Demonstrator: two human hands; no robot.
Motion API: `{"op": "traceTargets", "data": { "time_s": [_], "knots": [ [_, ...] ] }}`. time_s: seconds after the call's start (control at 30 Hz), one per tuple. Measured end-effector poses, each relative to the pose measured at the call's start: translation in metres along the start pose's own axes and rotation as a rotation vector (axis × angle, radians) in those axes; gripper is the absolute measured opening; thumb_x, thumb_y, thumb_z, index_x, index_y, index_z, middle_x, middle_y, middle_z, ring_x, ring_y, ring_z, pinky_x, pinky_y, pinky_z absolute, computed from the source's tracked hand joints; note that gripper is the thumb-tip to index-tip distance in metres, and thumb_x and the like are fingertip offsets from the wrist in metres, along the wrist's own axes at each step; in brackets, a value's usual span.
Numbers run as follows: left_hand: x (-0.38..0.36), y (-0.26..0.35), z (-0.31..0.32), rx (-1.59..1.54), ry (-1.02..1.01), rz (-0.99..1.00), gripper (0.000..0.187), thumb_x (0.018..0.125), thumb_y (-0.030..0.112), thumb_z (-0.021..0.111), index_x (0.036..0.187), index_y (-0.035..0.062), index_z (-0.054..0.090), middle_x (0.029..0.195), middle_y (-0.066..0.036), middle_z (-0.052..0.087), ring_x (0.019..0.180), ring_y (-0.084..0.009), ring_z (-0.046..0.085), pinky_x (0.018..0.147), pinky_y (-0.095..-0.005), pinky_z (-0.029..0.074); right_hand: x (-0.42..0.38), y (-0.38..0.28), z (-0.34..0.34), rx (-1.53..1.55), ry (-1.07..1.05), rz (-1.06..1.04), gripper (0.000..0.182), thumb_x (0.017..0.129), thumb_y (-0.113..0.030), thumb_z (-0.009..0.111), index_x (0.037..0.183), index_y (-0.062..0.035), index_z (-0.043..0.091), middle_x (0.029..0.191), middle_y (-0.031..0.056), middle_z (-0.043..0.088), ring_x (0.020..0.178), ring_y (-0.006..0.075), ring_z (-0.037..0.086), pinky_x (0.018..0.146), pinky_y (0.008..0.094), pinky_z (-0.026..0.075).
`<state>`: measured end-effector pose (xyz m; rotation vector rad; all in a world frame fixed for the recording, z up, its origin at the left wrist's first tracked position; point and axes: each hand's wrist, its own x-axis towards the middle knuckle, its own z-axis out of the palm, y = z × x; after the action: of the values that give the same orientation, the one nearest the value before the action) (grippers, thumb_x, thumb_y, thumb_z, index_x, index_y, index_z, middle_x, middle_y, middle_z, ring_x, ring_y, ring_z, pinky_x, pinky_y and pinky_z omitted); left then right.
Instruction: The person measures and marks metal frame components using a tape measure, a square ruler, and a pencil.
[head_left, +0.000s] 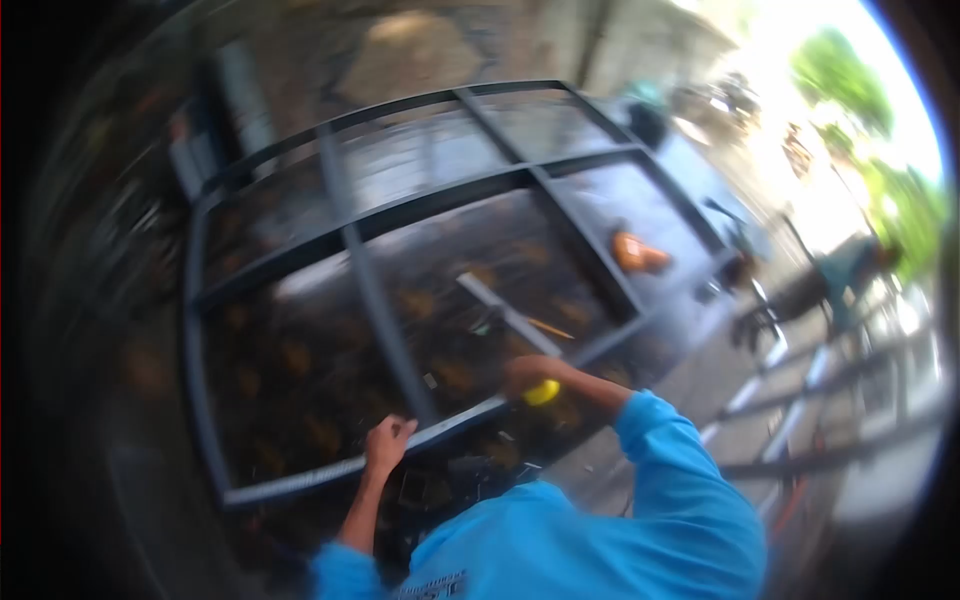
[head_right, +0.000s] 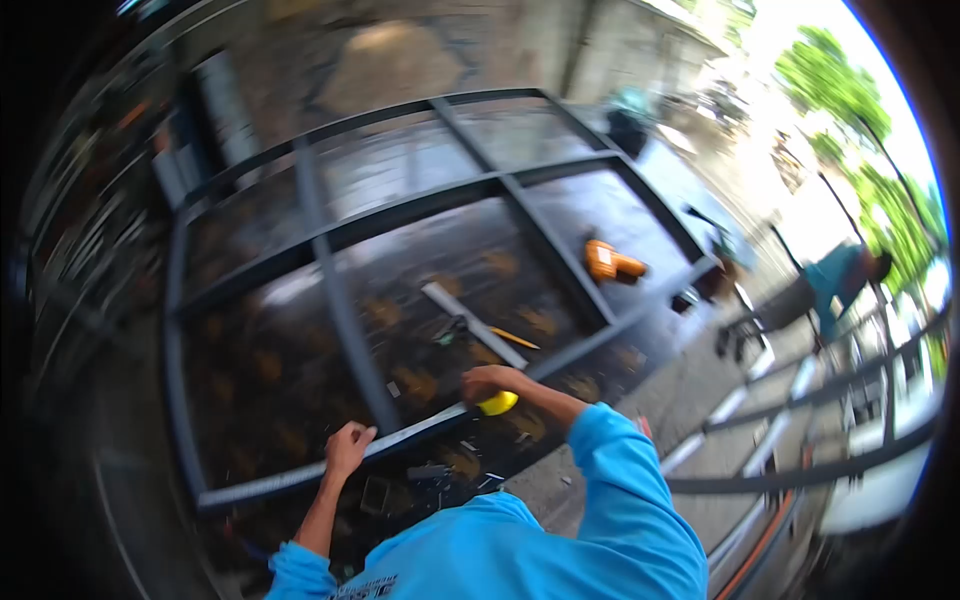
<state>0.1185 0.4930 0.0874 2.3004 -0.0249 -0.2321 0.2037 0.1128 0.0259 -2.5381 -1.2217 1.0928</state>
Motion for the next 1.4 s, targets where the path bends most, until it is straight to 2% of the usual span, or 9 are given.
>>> {"op": "traceTargets", "data": {
  "time_s": [0.13, 0.23, 0.3, 0.43, 0.47, 0.5, 0.63, 0.93, 1.4],
  "knots": [
    [-0.058, 0.006, -0.005, -0.033, 0.579, 0.104, 0.016, 0.078, 0.017, 0.068, 0.086, 0.0040, 0.063, 0.082, -0.012, 0.065, 0.079, -0.0308, 0.060, 0.075, -0.0401, 0.045, -0.007, -0.025, -0.029, -0.309, 0.039, -0.184, 0.021, 0.079, -0.012, 0.054, 0.095, -0.0141, 0.067, 0.089, 0.0142, 0.065, 0.080, 0.0287, 0.065, 0.070, 0.0376, 0.054],
    [-0.130, -0.001, 0.011, 0.001, 0.814, -0.084, 0.018, 0.078, 0.018, 0.067, 0.089, 0.0046, 0.062, 0.092, -0.013, 0.063, 0.094, -0.0326, 0.056, 0.082, -0.0416, 0.042, -0.001, -0.017, -0.044, -0.363, 0.010, -0.457, 0.018, 0.076, -0.011, 0.056, 0.089, -0.0119, 0.069, 0.085, 0.0104, 0.068, 0.079, 0.0259, 0.066, 0.069, 0.0348, 0.053],
    [-0.183, -0.004, 0.030, -0.022, 0.844, -0.284, 0.019, 0.080, 0.021, 0.065, 0.090, 0.0047, 0.063, 0.094, -0.013, 0.063, 0.095, -0.0324, 0.055, 0.084, -0.0415, 0.041, 0.009, -0.008, -0.047, -0.271, -0.022, -0.437, 0.019, 0.075, -0.018, 0.060, 0.084, -0.0040, 0.070, 0.080, 0.0132, 0.068, 0.073, 0.0230, 0.067, 0.068, 0.0320, 0.051],
    [-0.274, -0.030, 0.107, -0.028, 0.828, -0.682, 0.025, 0.081, 0.026, 0.065, 0.092, 0.0033, 0.063, 0.091, -0.014, 0.064, 0.092, -0.0321, 0.058, 0.082, -0.0420, 0.044, -0.006, -0.052, -0.075, 0.067, -0.084, 0.009, 0.021, 0.078, -0.019, 0.060, 0.085, -0.0018, 0.069, 0.081, 0.0147, 0.068, 0.073, 0.0219, 0.067, 0.068, 0.0320, 0.051],
    [-0.294, -0.030, 0.125, -0.051, 0.836, -0.776, 0.028, 0.081, 0.028, 0.066, 0.093, 0.0028, 0.063, 0.090, -0.014, 0.065, 0.090, -0.0322, 0.059, 0.080, -0.0419, 0.045, -0.011, -0.043, -0.072, 0.051, -0.094, -0.008, 0.021, 0.078, -0.019, 0.060, 0.085, -0.0018, 0.069, 0.081, 0.0147, 0.068, 0.073, 0.0219, 0.067, 0.068, 0.0320, 0.051],
    [-0.308, -0.026, 0.139, -0.089, 0.833, -0.836, 0.025, 0.080, 0.027, 0.064, 0.090, 0.0039, 0.064, 0.089, -0.015, 0.065, 0.087, -0.0325, 0.061, 0.078, -0.0419, 0.047, -0.014, -0.031, -0.064, 0.067, 0.056, -0.291, 0.021, 0.079, -0.019, 0.060, 0.085, -0.0021, 0.069, 0.081, 0.0147, 0.068, 0.072, 0.0214, 0.067, 0.068, 0.0317, 0.050],
    [-0.322, -0.016, 0.199, -0.344, 0.831, -0.970, 0.022, 0.080, 0.026, 0.063, 0.088, 0.0068, 0.067, 0.090, -0.014, 0.067, 0.087, -0.0312, 0.064, 0.076, -0.0394, 0.050, -0.010, -0.039, -0.075, 0.042, -0.086, -0.145, 0.021, 0.079, -0.020, 0.060, 0.086, -0.0023, 0.069, 0.082, 0.0144, 0.068, 0.073, 0.0215, 0.067, 0.069, 0.0318, 0.050],
    [-0.304, -0.047, 0.190, -0.449, 0.620, -0.813, 0.028, 0.080, 0.030, 0.062, 0.094, 0.0072, 0.067, 0.092, -0.014, 0.067, 0.089, -0.0299, 0.064, 0.077, -0.0389, 0.049, 0.008, -0.076, -0.092, -0.008, -0.155, -0.116, 0.022, 0.078, -0.021, 0.060, 0.087, -0.0029, 0.069, 0.084, 0.0139, 0.068, 0.076, 0.0216, 0.066, 0.070, 0.0321, 0.050],
    [-0.180, -0.024, 0.065, -0.398, 0.721, -0.523, 0.028, 0.085, 0.030, 0.060, 0.094, 0.0035, 0.064, 0.087, -0.014, 0.067, 0.083, -0.0271, 0.065, 0.072, -0.0362, 0.050, 0.028, -0.092, -0.091, -0.029, -0.200, -0.180, 0.023, 0.078, -0.022, 0.061, 0.090, -0.0039, 0.069, 0.087, 0.0131, 0.067, 0.079, 0.0218, 0.064, 0.072, 0.0325, 0.049]
  ]
}}
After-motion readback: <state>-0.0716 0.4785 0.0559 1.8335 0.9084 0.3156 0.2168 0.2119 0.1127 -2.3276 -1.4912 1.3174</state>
